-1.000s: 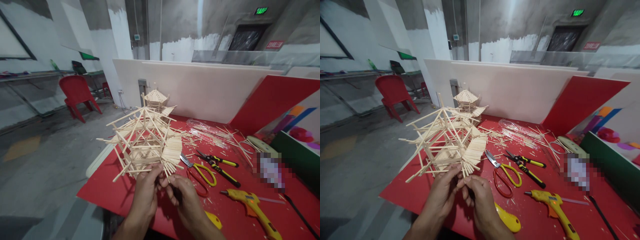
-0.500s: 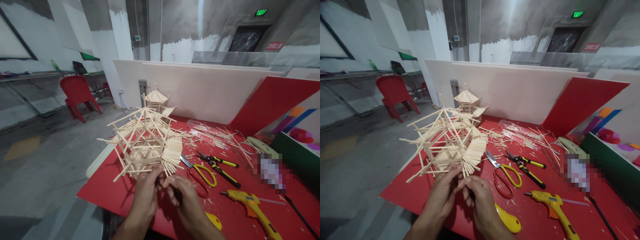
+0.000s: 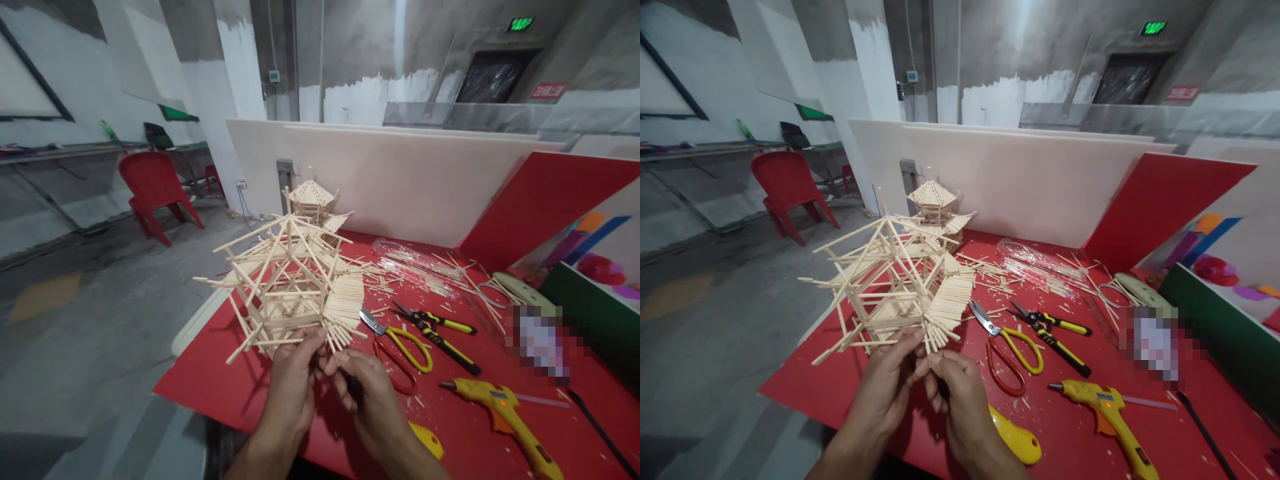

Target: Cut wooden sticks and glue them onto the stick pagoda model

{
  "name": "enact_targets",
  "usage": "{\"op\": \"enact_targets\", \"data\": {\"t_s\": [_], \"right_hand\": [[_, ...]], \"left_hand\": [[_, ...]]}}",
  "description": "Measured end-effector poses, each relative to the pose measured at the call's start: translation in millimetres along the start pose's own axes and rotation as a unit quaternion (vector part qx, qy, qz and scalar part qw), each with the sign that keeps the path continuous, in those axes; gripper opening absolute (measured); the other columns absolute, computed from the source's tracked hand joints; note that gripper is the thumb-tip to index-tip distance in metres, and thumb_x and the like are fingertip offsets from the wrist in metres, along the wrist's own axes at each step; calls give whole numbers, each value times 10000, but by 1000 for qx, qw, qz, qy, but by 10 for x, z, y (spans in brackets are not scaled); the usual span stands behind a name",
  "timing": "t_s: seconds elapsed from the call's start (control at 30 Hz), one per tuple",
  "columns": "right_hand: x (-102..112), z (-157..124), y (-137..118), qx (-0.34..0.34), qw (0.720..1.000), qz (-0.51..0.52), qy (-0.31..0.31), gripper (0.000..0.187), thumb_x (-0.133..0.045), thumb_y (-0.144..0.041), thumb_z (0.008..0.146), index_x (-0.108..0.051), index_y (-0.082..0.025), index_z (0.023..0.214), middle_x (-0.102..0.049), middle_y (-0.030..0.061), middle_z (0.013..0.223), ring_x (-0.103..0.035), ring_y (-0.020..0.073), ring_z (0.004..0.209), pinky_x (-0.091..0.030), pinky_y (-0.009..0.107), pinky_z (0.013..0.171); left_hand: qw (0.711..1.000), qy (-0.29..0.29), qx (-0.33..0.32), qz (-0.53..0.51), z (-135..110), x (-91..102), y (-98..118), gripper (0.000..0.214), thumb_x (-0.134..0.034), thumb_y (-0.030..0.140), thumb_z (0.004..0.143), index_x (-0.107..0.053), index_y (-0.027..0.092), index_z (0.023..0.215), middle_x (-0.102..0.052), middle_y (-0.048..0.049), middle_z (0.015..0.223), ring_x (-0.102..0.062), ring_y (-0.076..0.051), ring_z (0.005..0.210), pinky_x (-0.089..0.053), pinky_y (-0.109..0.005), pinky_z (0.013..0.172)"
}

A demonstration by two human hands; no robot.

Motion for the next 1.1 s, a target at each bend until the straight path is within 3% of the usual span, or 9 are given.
{"op": "enact_targets", "data": {"t_s": [0.33,0.47,0.57,0.63,0.7,0.77,0.87,0.97,1.1], "right_hand": [[5,-1,-4,4,1000,-20,-15,324,-660,-453,750,-664,-147,643,-477,-46,502,-322,46,431,-225,179,419],[152,-118,9,-3,996,-68,-58,337,-607,-449,785,-660,-148,642,-431,-61,461,-308,50,418,-238,186,427],[347,-269,2,-56,969,-181,-159,273,-576,-353,785,-686,-137,659,-447,-55,456,-345,59,411,-261,192,432],[470,-373,-24,-92,922,-287,-244,202,-557,-242,758,-715,-130,699,-507,-40,497,-412,69,442,-289,188,448],[567,-445,-91,-83,874,-374,-299,205,-532,-167,737,-734,-132,743,-567,-31,560,-473,75,498,-322,182,484],[632,-478,-187,-38,839,-439,-320,197,-536,-157,739,-731,-131,742,-589,-30,601,-487,71,537,-334,179,521],[723,-487,-341,24,793,-527,-304,163,-569,-190,753,-678,-124,652,-487,-58,544,-373,50,497,-271,190,498],[836,-496,-471,53,770,-567,-289,177,-581,-176,736,-598,-132,566,-340,-84,515,-271,45,486,-217,205,479],[973,-526,-594,69,761,-576,-290,199,-590,-178,745,-587,-140,550,-327,-85,506,-269,50,479,-209,208,473]], "left_hand": [[1000,-13,5,12,-39,26,-13,354,-823,402,649,-557,168,634,-512,51,508,-486,-82,439,-397,-191,439],[999,-2,-6,44,-183,299,-62,350,-736,492,756,-624,161,733,-587,13,628,-532,-95,517,-420,-196,469],[990,-63,28,123,-335,509,-138,334,-762,456,739,-686,198,938,-604,18,669,-513,-99,519,-384,-196,442],[963,-141,30,228,-411,548,-184,344,-768,448,727,-727,194,957,-612,3,673,-528,-113,544,-398,-207,464],[906,-234,4,354,-456,484,-236,218,-749,380,755,-766,172,819,-649,-33,717,-573,-132,619,-431,-228,550],[850,-287,-24,442,-466,369,-299,162,-713,305,786,-772,164,731,-671,-52,734,-606,-153,685,-442,-246,625],[796,-311,-55,516,-449,188,-394,182,-642,245,831,-760,162,721,-668,-48,718,-606,-156,686,-419,-246,620],[768,-344,-79,535,-446,28,-476,203,-610,214,851,-745,165,709,-661,-37,701,-589,-146,664,-397,-237,597],[769,-385,-90,503,-440,-145,-567,164,-631,205,847,-783,196,785,-706,-55,758,-622,-172,723,-428,-248,656]]}}
Point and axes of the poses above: each hand's wrist, its own z-axis towards the middle knuckle, its own x-axis out of the back of the hand, y = z × x, the point moved 3 cm from there along z, towards the middle knuckle
